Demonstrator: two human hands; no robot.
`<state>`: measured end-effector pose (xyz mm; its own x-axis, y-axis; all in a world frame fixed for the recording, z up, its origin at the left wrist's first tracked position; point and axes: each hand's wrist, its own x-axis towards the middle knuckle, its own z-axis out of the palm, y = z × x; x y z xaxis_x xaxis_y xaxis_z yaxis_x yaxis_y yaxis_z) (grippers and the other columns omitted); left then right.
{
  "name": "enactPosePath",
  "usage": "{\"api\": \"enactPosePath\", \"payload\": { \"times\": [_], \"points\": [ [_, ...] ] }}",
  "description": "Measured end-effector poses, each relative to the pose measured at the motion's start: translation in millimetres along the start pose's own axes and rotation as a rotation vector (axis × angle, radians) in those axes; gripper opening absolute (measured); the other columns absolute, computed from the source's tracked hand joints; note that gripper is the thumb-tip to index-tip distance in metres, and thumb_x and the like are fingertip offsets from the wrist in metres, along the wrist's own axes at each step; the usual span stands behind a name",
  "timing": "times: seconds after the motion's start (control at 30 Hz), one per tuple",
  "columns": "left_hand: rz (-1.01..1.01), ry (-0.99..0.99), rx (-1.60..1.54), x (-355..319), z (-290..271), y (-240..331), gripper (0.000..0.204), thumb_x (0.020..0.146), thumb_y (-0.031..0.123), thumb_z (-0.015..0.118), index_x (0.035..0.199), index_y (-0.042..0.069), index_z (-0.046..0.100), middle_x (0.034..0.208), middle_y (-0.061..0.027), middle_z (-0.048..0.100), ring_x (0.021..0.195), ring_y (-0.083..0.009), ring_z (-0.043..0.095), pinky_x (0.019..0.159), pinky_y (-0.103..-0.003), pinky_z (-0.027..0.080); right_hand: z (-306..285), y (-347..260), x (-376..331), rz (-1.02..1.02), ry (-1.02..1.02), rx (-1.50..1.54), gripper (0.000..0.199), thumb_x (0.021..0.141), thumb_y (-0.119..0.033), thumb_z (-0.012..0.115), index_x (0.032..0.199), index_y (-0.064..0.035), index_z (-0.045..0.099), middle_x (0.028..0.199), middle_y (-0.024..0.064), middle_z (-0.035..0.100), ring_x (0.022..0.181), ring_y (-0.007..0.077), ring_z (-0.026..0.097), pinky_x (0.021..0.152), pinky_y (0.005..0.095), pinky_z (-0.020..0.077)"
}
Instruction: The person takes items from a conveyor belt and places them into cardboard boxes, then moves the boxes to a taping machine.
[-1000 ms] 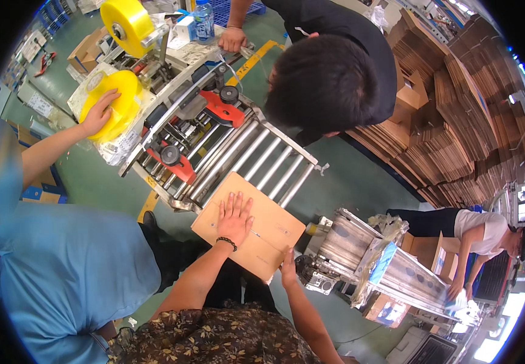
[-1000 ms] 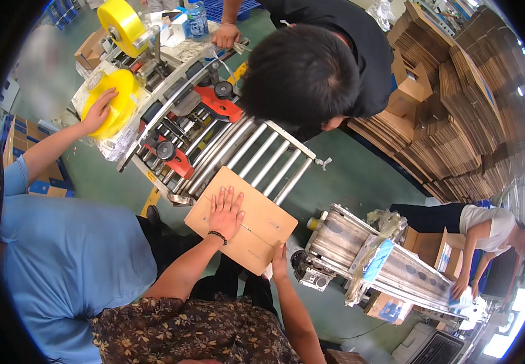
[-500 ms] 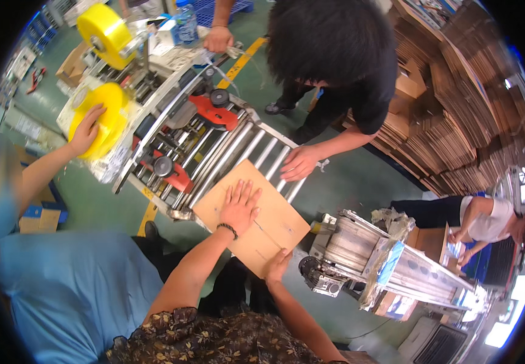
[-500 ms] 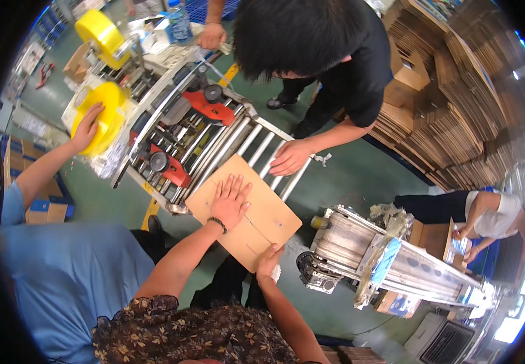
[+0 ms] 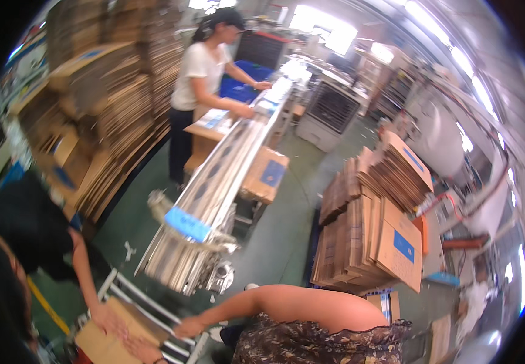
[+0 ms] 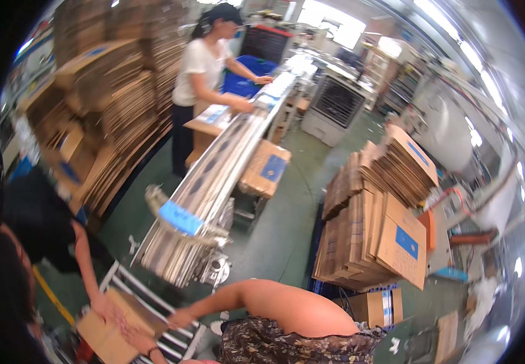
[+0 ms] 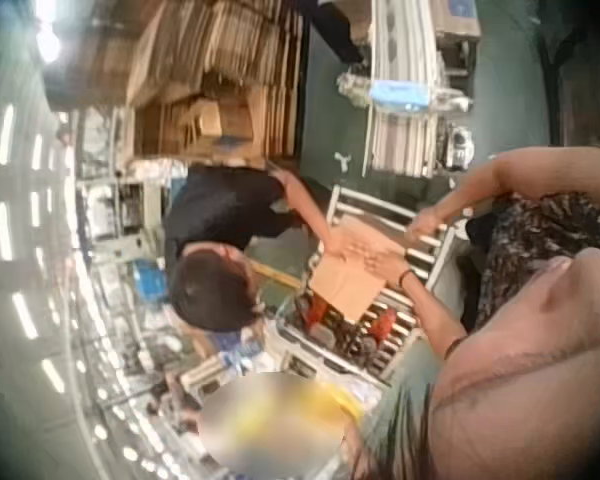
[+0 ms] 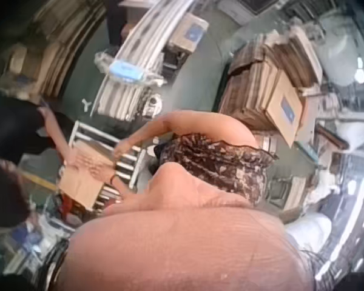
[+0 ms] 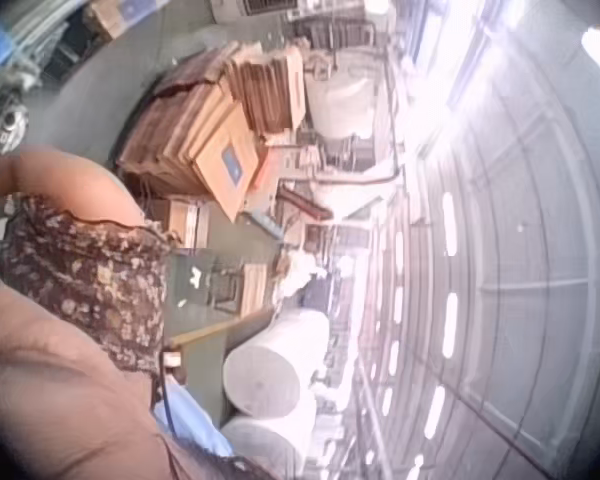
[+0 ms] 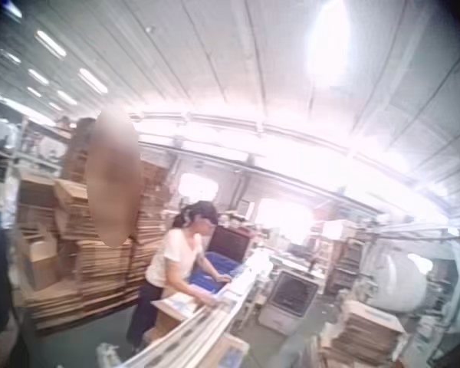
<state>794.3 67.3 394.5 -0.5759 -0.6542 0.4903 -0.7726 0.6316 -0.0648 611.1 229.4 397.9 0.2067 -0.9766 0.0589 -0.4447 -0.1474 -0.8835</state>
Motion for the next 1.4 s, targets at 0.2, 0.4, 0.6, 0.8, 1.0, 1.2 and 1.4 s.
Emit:
{"api": "enactPosePath", "payload": {
  "times": [0.2, 0.4, 0.6, 0.8, 1.0, 1.2, 1.4],
  "points": [
    [0.315, -0.452, -0.517, 89.8, -32.3, 176.5, 0.026, 0.098, 0.022, 0.046, 0.106, -0.001, 0.057, 0.106, -0.017, 0.058, 0.1, -0.032, 0.055, 0.092, -0.047, 0.04, -108.1, -58.0, -370.2, 0.94, -0.027, 0.056, 0.038, 0.093, -0.035, 0.055, 0.12, -0.0088, 0.063, 0.114, 0.0207, 0.064, 0.1, 0.0355, 0.061, 0.087, 0.0457, 0.0475],
    [0.659, -0.967, -0.645, 93.5, -45.3, 379.9, 0.025, 0.098, 0.023, 0.048, 0.1, 0.001, 0.059, 0.092, -0.0147, 0.059, 0.086, -0.0279, 0.057, 0.081, -0.044, 0.044, -157.0, -195.0, -746.7, 1.629, 1.976, -1.065, 0.037, 0.077, -0.025, 0.068, 0.103, 0.0009, 0.064, 0.102, 0.0238, 0.064, 0.098, 0.0424, 0.057, 0.089, 0.05, 0.0456],
    [0.631, -1.382, -0.535, 59.7, -22.4, 488.3, 0.024, 0.097, 0.023, 0.051, 0.095, 0.002, 0.061, 0.079, -0.0125, 0.061, 0.073, -0.0238, 0.059, 0.069, -0.042, 0.047, -77.6, -209.9, -866.7, 2.301, 1.978, -0.375, 0.084, 0.092, -0.056, 0.049, 0.15, -0.0011, 0.021, 0.155, 0.0255, 0.021, 0.145, 0.041, 0.016, 0.116, 0.055, 0.0153],
    [0.557, -1.73, -0.891, 34.3, 9.0, 571.7, 0.024, 0.096, 0.024, 0.053, 0.089, 0.003, 0.062, 0.065, -0.0102, 0.062, 0.06, -0.0198, 0.062, 0.058, -0.04, 0.051, -113.0, -153.0, -760.4, 2.308, 1.511, -0.433, 0.092, 0.08, -0.042, 0.065, 0.15, -0.0009, 0.022, 0.154, 0.0247, 0.022, 0.143, 0.0441, 0.018, 0.114, 0.0592, 0.0173],
    [1.321, -1.278, -0.404, 42.5, -49.8, 753.7, 0.025, 0.087, 0.024, 0.057, 0.107, 0.016, 0.07, 0.103, -0.0141, 0.069, 0.098, -0.0343, 0.064, 0.088, -0.044, 0.051, -110.0, -250.9, -771.5, 2.068, 1.722, -0.509, 0.058, 0.078, 0.007, 0.045, 0.136, 0.0037, 0.046, 0.14, 0.0228, 0.047, 0.134, 0.0356, 0.041, 0.116, 0.0423, 0.028],
    [1.391, -1.322, -0.569, 69.3, -38.4, 927.3, 0.031, 0.088, 0.03, 0.057, 0.11, 0.011, 0.068, 0.108, -0.0162, 0.068, 0.102, -0.0343, 0.064, 0.09, -0.044, 0.05, -287.0, -498.5, -746.7, 2.187, 2.176, -0.884, 0.05, 0.098, -0.01, 0.052, 0.145, -0.0046, 0.036, 0.131, 0.0167, 0.055, 0.112, 0.0245, 0.057, 0.092, 0.0357, 0.0481],
    [1.278, -1.233, -1.235, 124.4, -108.4, 1082.6, 0.027, 0.089, 0.023, 0.06, 0.111, 0.009, 0.066, 0.111, -0.0153, 0.067, 0.103, -0.0329, 0.063, 0.089, -0.041, 0.05, -500.1, -399.7, -818.1, 2.004, 1.545, -1.637, 0.045, 0.081, 0.002, 0.053, 0.126, 0.0029, 0.055, 0.122, 0.0203, 0.061, 0.112, 0.0334, 0.06, 0.094, 0.0411, 0.0489]
  ]
}}
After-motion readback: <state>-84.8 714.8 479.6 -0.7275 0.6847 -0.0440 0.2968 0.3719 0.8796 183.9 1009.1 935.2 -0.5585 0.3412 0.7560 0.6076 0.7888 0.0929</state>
